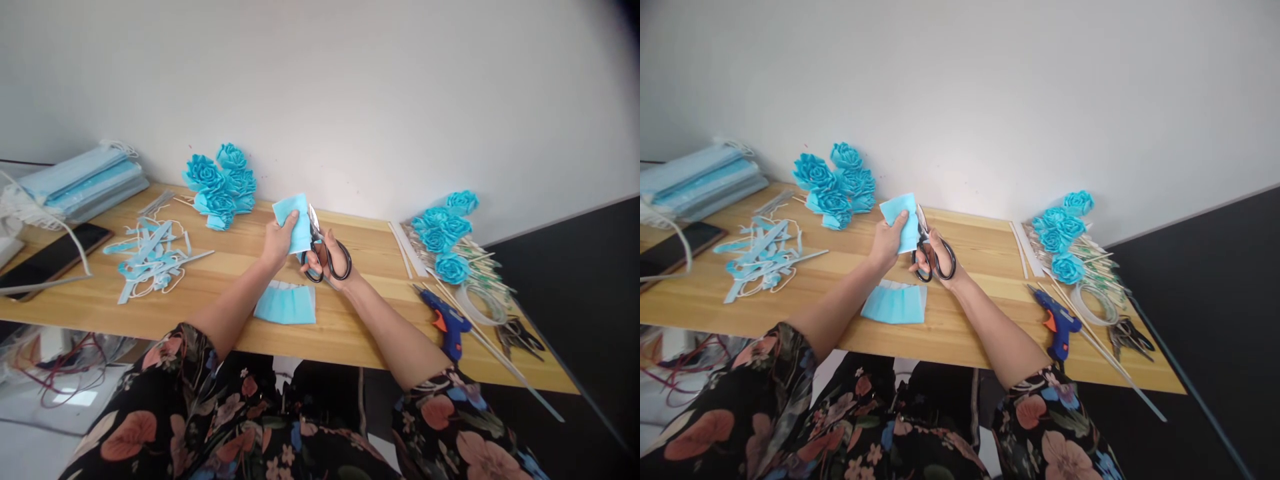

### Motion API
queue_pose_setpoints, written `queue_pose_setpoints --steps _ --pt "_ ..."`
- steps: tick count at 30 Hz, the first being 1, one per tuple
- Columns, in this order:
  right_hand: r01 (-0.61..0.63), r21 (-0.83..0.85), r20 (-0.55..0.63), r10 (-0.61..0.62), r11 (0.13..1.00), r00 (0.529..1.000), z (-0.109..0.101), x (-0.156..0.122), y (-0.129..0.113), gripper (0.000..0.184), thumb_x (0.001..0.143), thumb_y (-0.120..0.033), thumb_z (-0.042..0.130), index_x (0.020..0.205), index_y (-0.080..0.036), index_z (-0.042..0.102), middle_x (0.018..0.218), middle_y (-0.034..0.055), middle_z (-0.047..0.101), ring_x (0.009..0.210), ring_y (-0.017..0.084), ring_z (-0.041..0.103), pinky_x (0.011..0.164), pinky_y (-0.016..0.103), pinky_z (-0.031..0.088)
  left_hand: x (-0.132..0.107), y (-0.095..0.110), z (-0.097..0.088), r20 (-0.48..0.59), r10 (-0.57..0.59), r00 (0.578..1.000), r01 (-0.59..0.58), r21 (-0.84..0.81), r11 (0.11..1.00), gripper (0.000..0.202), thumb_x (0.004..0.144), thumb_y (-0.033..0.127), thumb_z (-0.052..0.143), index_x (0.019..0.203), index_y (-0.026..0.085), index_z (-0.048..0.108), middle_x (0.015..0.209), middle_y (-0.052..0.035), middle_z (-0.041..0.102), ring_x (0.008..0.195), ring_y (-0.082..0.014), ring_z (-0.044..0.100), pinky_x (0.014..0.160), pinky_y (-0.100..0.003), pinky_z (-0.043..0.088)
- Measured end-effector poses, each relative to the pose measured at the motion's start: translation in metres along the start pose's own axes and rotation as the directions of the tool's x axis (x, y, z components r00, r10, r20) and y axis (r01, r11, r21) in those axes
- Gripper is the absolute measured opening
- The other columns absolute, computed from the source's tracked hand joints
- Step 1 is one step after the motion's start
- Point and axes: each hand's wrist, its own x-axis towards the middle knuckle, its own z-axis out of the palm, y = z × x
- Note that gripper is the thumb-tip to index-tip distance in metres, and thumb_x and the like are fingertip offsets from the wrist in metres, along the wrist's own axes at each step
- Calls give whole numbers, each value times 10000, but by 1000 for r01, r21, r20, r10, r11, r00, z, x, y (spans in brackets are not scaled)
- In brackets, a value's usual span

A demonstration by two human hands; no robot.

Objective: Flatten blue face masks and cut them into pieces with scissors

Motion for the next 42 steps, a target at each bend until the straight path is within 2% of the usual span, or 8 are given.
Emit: queue_pose_setpoints --steps 4,11,19,25,33,38,42 --pt "14 0 -19 -14 1000 1000 0 0 0 685 742 -794 557 1141 -237 543 534 -104 511 372 58 375 555 280 578 0 -1 0 17 -20 1000 20 14 1000 429 676 522 771 692 142 571 584 19 556 515 -87 492 505 -217 392" --pt "15 -8 0 -15 1000 1000 0 0 0 647 768 -767 557 1136 -235 535 531 -101 514 364 60 373 540 278 568 3 -2 -1 -10 15 1000 -15 -9 1000 414 685 505 772 716 137 586 602 15 570 525 -84 504 516 -206 414" --pt "35 -13 -31 -36 999 999 0 0 -2 575 817 -704 561 1133 -225 519 527 -101 510 362 60 371 516 258 548 -1 0 1 38 -25 999 25 15 1000 414 674 499 775 698 128 591 601 -2 580 519 -101 518 496 -222 410" --pt "25 -41 1 -25 999 1000 -1 -1 0 559 820 -714 548 1098 -231 515 534 -99 515 364 60 380 531 271 561 0 0 0 -11 -3 1000 3 13 1000 433 663 521 774 715 134 587 608 13 573 544 -95 514 530 -218 419" --pt "49 -19 -50 -50 999 997 -3 3 2 578 790 -738 563 1038 -216 535 525 -95 522 350 59 370 486 263 528 2 -6 -2 50 9 999 -12 44 999 442 668 535 768 677 140 569 563 19 538 500 -89 482 484 -215 403" --pt "73 -40 -31 -74 997 997 -2 2 0 620 805 -725 556 1174 -230 507 528 -98 536 347 64 383 473 254 519 3 -6 -1 55 3 998 -6 54 999 434 667 523 766 674 141 560 557 23 516 490 -85 464 473 -216 382" --pt "49 -62 -10 -50 997 999 -1 1 -1 672 803 -720 563 1261 -236 471 527 -103 538 344 68 387 469 258 527 3 -5 -1 12 25 1000 -26 52 998 404 690 490 762 684 135 568 572 23 522 507 -81 470 500 -212 387"
